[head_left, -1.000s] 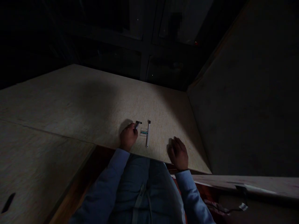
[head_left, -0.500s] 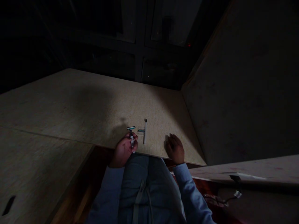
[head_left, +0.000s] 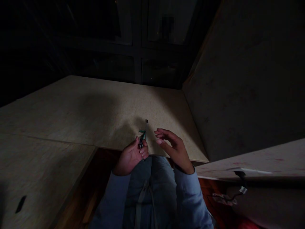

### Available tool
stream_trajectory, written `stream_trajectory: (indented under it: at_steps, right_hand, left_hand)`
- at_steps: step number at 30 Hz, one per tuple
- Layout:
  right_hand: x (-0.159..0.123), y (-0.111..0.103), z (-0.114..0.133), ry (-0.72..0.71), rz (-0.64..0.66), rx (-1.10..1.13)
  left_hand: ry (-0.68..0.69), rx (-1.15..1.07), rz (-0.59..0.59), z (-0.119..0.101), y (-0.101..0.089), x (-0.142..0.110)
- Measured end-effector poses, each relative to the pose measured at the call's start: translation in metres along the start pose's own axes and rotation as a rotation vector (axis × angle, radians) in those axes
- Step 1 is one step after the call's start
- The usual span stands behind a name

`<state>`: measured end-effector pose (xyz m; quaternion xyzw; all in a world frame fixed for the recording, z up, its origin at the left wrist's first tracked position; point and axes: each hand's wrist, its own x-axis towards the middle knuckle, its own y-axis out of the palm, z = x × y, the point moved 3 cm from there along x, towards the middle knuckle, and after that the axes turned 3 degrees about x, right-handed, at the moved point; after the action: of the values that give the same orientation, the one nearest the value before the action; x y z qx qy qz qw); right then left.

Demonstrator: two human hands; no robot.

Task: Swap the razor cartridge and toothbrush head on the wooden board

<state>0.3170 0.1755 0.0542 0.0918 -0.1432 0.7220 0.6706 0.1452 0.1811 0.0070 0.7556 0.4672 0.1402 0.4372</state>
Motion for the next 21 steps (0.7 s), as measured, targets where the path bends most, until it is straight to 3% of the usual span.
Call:
stream_trajectory:
  at_steps: [3,6,11,21]
  right_hand:
    - [0.008,0.008,0.015,-0.009,0.112,0.046]
    - [0.011,0.014,0.008,0.049,0.156,0.098]
    - [0.006,0.017,-0.011,0.126,0.147,0.295]
    - [-0.001,0.009,-0.034,0.179,0.121,0.417]
  left_hand:
    - [0.030,0.041,0.014,0.003,0.003,0.000]
    - [0.047,0.086,0.018,0.007,0.003,0.000]
    - [0.041,0.165,0.049,0.012,0.000,0.000]
    - [0.059,0.341,0.010,0.014,0.001,0.003]
